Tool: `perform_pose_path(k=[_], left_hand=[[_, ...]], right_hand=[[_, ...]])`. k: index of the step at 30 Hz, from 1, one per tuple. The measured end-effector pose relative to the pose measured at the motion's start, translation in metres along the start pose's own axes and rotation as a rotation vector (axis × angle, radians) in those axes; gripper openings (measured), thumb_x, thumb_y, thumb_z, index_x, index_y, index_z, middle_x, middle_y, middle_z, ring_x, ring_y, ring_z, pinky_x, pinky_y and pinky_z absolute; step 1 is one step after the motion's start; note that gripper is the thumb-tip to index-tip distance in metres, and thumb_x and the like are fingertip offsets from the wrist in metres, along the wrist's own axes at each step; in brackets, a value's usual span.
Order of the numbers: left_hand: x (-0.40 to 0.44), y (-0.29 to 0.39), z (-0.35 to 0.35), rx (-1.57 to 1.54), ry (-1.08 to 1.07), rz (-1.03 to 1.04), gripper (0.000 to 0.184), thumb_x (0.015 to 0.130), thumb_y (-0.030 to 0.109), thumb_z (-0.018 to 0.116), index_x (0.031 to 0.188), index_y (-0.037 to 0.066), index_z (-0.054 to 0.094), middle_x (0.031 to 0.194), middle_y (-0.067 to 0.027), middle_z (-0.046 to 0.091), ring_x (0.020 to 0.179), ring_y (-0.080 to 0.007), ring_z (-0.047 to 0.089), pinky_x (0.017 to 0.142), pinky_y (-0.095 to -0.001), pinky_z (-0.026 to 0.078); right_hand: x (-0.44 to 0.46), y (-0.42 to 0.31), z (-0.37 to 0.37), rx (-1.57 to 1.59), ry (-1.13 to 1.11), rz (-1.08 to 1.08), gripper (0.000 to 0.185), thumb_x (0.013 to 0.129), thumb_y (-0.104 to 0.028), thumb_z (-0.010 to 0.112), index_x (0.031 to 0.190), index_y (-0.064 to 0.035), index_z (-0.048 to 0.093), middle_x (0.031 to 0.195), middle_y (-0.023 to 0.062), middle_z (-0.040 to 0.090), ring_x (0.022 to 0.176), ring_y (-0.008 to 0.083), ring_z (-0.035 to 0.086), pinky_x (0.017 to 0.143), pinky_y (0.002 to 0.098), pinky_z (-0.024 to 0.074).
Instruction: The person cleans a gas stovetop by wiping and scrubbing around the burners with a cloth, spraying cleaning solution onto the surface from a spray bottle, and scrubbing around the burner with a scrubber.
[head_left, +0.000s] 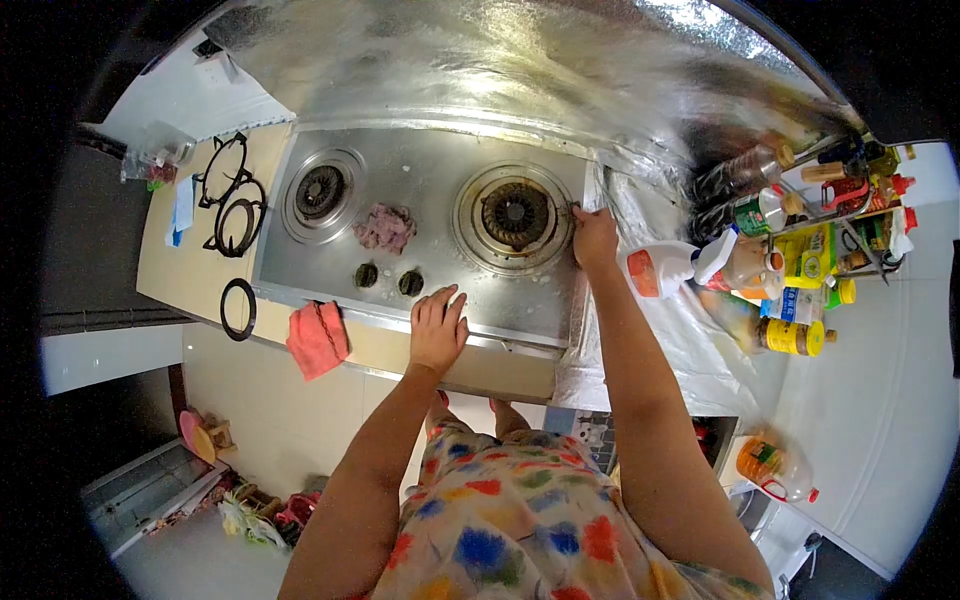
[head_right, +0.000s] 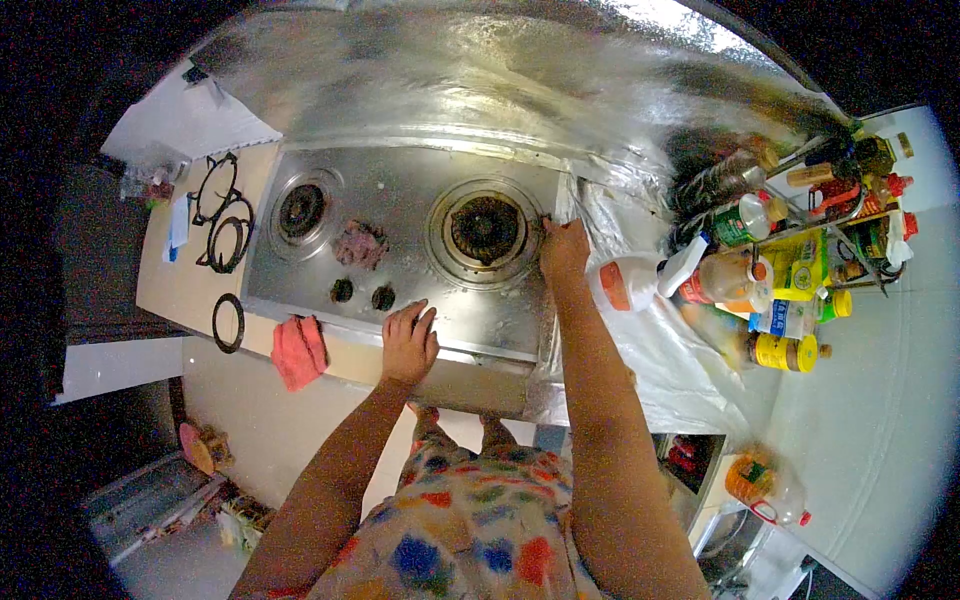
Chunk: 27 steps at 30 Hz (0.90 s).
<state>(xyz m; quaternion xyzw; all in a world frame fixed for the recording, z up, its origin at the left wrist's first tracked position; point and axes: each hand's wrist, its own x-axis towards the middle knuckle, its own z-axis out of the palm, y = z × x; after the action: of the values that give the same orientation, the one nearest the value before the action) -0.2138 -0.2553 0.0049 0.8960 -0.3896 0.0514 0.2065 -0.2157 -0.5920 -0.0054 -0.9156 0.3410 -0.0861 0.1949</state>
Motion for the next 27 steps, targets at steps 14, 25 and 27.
perform_pose_path(k=[14, 25, 27], left_hand=[[0.000, -0.002, 0.002, -0.024, 0.012, 0.027, 0.045, 0.081, 0.016, 0.058, 0.125, 0.010, 0.053, 0.133, -0.0093, 0.049, 0.122, -0.0299, 0.045, 0.105, -0.0482, 0.032], [0.000, -0.001, -0.001, -0.053, -0.001, 0.016, 0.044, 0.081, 0.016, 0.059, 0.124, 0.009, 0.054, 0.133, -0.0095, 0.049, 0.121, -0.0305, 0.045, 0.106, -0.0482, 0.031], [0.000, -0.001, -0.001, -0.044, -0.003, 0.012, 0.044, 0.081, 0.016, 0.060, 0.124, 0.009, 0.054, 0.133, -0.0098, 0.049, 0.120, -0.0308, 0.045, 0.106, -0.0483, 0.031]], right_hand=[[-0.009, -0.002, -0.007, -0.095, -0.012, -0.048, 0.023, 0.094, -0.023, 0.054, 0.106, -0.0152, 0.072, 0.103, 0.0191, 0.056, 0.100, 0.0374, 0.057, 0.081, 0.0498, 0.0475], [-0.012, 0.001, -0.015, -0.038, -0.036, -0.040, 0.024, 0.093, -0.021, 0.055, 0.109, -0.0231, 0.073, 0.097, 0.0179, 0.058, 0.095, 0.0357, 0.059, 0.077, 0.0462, 0.0490], [-0.017, 0.007, -0.010, -0.061, -0.049, -0.037, 0.024, 0.093, -0.020, 0.055, 0.109, -0.0229, 0.073, 0.094, 0.0173, 0.058, 0.093, 0.0354, 0.059, 0.076, 0.0458, 0.0490]])
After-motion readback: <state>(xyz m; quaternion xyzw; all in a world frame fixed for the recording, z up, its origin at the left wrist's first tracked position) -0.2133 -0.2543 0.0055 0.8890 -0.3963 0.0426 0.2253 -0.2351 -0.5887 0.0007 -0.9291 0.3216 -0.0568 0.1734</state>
